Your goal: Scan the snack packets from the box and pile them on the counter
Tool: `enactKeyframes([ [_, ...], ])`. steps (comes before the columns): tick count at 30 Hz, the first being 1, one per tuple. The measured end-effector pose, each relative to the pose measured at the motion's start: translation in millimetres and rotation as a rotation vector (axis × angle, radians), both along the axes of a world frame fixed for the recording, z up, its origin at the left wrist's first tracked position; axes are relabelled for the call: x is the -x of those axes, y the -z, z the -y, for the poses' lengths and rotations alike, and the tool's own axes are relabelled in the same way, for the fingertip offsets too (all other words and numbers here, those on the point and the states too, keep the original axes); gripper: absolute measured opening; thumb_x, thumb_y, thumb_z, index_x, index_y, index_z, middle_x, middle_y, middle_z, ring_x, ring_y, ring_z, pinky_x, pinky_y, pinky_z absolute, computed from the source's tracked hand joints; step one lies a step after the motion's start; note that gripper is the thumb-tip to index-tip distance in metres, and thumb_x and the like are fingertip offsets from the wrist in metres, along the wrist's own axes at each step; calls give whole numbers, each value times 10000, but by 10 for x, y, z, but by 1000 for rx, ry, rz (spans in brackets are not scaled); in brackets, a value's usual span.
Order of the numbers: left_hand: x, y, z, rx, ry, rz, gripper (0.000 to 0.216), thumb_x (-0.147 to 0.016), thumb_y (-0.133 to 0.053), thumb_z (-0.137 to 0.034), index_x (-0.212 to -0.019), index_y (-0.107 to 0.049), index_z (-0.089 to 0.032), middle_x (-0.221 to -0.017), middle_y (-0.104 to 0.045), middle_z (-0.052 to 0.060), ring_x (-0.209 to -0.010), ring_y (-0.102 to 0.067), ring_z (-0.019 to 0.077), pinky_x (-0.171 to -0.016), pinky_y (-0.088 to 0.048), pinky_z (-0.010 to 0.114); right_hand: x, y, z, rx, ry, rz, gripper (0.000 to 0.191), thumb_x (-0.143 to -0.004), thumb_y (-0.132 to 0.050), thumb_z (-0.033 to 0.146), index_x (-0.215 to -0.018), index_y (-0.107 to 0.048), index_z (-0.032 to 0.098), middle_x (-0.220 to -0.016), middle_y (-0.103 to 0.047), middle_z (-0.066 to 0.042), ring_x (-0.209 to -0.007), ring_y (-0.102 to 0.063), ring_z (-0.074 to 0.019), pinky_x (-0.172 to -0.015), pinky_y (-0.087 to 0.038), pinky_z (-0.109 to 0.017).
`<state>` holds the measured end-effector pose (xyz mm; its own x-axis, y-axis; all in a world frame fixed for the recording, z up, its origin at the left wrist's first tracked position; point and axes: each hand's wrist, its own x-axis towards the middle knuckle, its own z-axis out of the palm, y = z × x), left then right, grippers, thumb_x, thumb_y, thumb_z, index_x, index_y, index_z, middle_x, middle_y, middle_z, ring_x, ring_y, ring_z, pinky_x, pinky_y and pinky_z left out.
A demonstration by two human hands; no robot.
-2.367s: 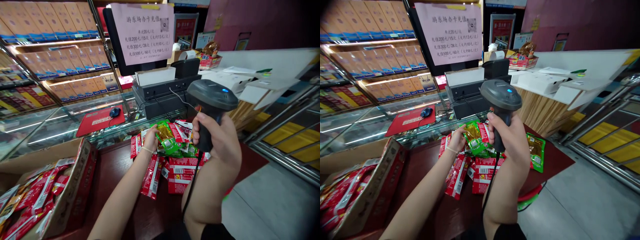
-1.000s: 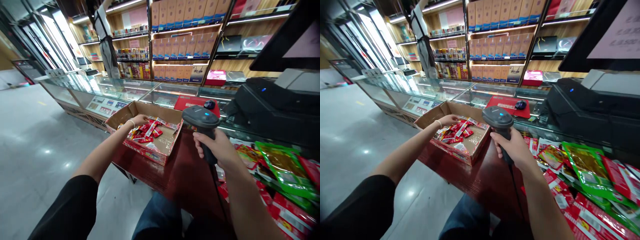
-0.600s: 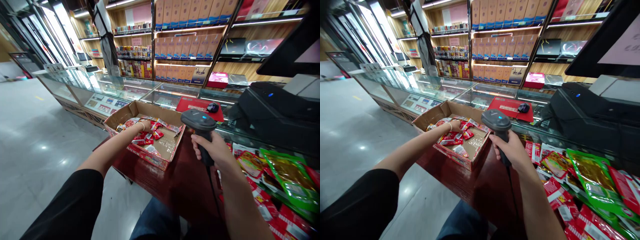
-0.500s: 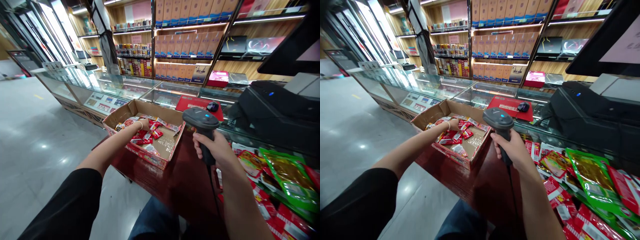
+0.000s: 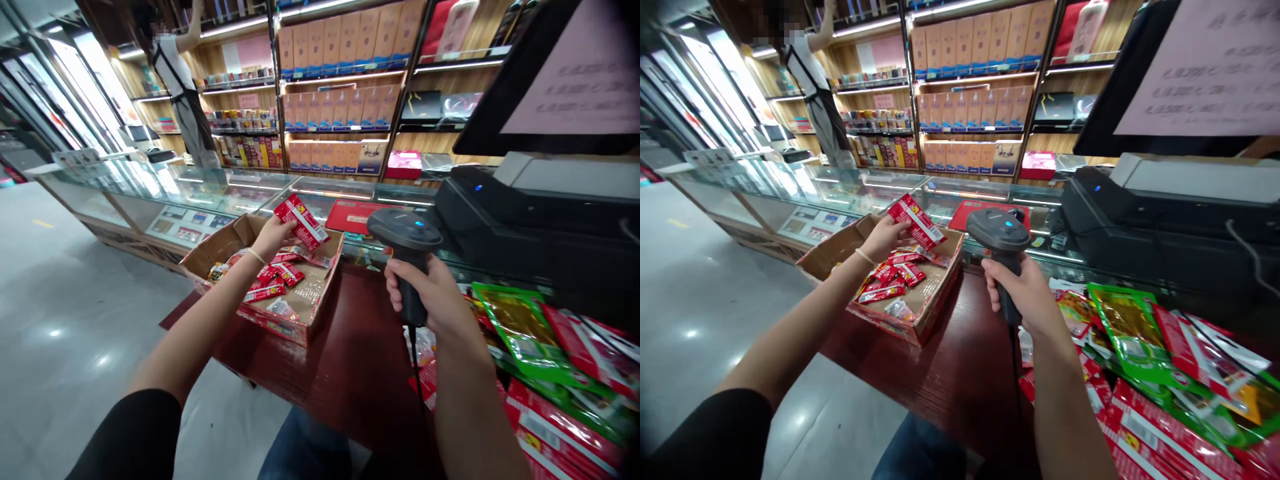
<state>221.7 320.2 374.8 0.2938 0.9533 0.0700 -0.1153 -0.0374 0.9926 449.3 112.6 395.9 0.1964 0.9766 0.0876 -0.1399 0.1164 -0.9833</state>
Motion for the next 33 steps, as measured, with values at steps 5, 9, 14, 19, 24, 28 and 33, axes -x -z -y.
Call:
enactKeyframes([
  [5,-576,-262,595,174,40,310,179,-757,-699,-214,-885,-594,-147,-764,-694,38,-712,-687,151,-807,-578,384,-266,-32,164,-7,93,7,319,-737,-762,394,-910,-567,210,-574,-524,58,-421,-470,-97,-342,-437,-211],
  [9,-1020,-156,1089,229,116,495,177,-766,-706,-220,-893,-605,-152,-856,-719,52,-774,-692,150,-834,-573,366,-546,26,360,17,199,11,361,-723,-768,406,-953,-561,220,-576,-516,66,-418,-463,-91,-343,-425,-201],
  [14,-1581,429,1577,248,48,625,330,-738,-754,-256,-1028,-616,-184,-1032,-715,65,-901,-686,170,-859,-561,363,-866,252,614,62,289,-13,365,-726,-758,430,-933,-538,226,-569,-514,70,-421,-475,-94,-340,-404,-193],
  [19,-1957,1272,1575,212,-92,579,382,-689,-798,-321,-994,-646,-148,-933,-715,68,-925,-685,196,-881,-546,372,-1020,542,748,198,369,20,413,-685,-769,476,-848,-483,228,-529,-522,78,-374,-455,-94,-329,-411,-212],
  [24,-1988,1672,1364,244,-111,579,356,-682,-805,-308,-974,-658,-166,-930,-708,42,-944,-676,180,-920,-533,388,-1022,786,762,299,303,40,395,-720,-728,474,-917,-468,251,-535,-510,96,-371,-450,-97,-321,-378,-197],
  [28,-1951,1701,1298,267,-147,615,362,-673,-813,-301,-973,-649,-182,-945,-704,32,-935,-674,159,-942,-520,391,-979,920,750,385,262,101,447,-747,-709,445,-1088,-470,282,-536,-518,98,-386,-464,-115,-315,-377,-196],
  [33,-1970,1714,1274,262,-174,584,395,-652,-821,-312,-974,-634,-182,-969,-703,43,-912,-677,155,-895,-537,357,-962,982,732,416,241,124,369,-756,-694,424,-1025,-509,252,-521,-515,87,-367,-440,-102,-306,-376,-197],
])
